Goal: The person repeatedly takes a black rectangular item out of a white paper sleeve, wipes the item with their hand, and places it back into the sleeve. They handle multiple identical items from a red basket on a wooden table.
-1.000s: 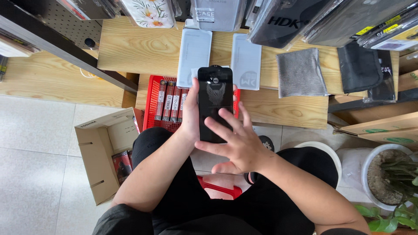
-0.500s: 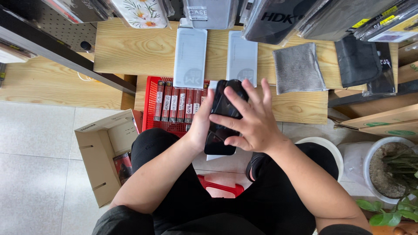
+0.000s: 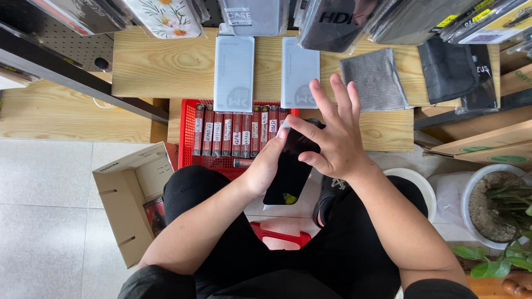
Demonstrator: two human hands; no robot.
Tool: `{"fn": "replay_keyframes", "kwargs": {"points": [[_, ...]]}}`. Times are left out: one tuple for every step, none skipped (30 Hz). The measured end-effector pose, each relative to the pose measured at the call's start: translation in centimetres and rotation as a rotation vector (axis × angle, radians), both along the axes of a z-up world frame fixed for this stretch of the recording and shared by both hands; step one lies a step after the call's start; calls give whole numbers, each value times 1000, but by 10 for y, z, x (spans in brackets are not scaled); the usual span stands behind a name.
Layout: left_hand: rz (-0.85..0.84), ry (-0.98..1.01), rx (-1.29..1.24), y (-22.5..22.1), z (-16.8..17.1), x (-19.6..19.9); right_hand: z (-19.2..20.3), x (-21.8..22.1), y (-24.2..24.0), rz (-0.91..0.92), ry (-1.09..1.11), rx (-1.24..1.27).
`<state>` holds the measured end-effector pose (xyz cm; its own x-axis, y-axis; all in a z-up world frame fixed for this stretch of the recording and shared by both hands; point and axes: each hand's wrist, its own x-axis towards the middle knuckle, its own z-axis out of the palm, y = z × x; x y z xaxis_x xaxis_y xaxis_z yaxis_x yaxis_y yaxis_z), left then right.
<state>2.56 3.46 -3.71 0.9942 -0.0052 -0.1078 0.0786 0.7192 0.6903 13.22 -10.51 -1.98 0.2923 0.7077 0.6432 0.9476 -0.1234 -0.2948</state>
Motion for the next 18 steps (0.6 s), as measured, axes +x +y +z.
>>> {"fn": "replay_keyframes", "kwargs": {"points": [[1,-1,0,-1,-4,0,0,0,0,1,-1,0],[23,-10,10,-2,-9,-1,0,0,0,-1,14,0],[45,-18,20,-3,-13,-2,0,0,0,-2,31,0],[47,-18,20,-6,-3,-7,1,0,1,0,30,0],[56,6,16,-10,7,-13,1,0,1,-4,37,3],[66,31,12,-14,17,-19,2,0,1,-8,44,7],[65,31,12,-14,17,-20,2,0,2,-8,44,7],[98,20,36,-15,17,-22,2,1,2,-17,58,13],[129,10,58,-16,17,-24,2,1,2,-26,74,18],[127,11,58,-15,15,-22,1,2,1,-28,75,18],[143,-11,-19,-14,13,-20,0,3,1,-36,87,17],[159,-34,-97,-12,12,-17,-1,5,1,-44,99,17],[158,-34,-97,-10,12,-15,-2,5,0,-45,99,17],[164,-58,-110,-9,12,-12,-3,6,0,-56,106,13],[171,-83,-122,-7,13,-9,-3,6,0,-66,111,10],[170,-83,-121,-7,10,-12,-3,6,0,-67,110,10],[189,-84,-108,-7,7,-15,-2,6,0,-71,115,8],[207,-84,-95,-7,4,-17,-1,6,0,-74,120,5]]}}
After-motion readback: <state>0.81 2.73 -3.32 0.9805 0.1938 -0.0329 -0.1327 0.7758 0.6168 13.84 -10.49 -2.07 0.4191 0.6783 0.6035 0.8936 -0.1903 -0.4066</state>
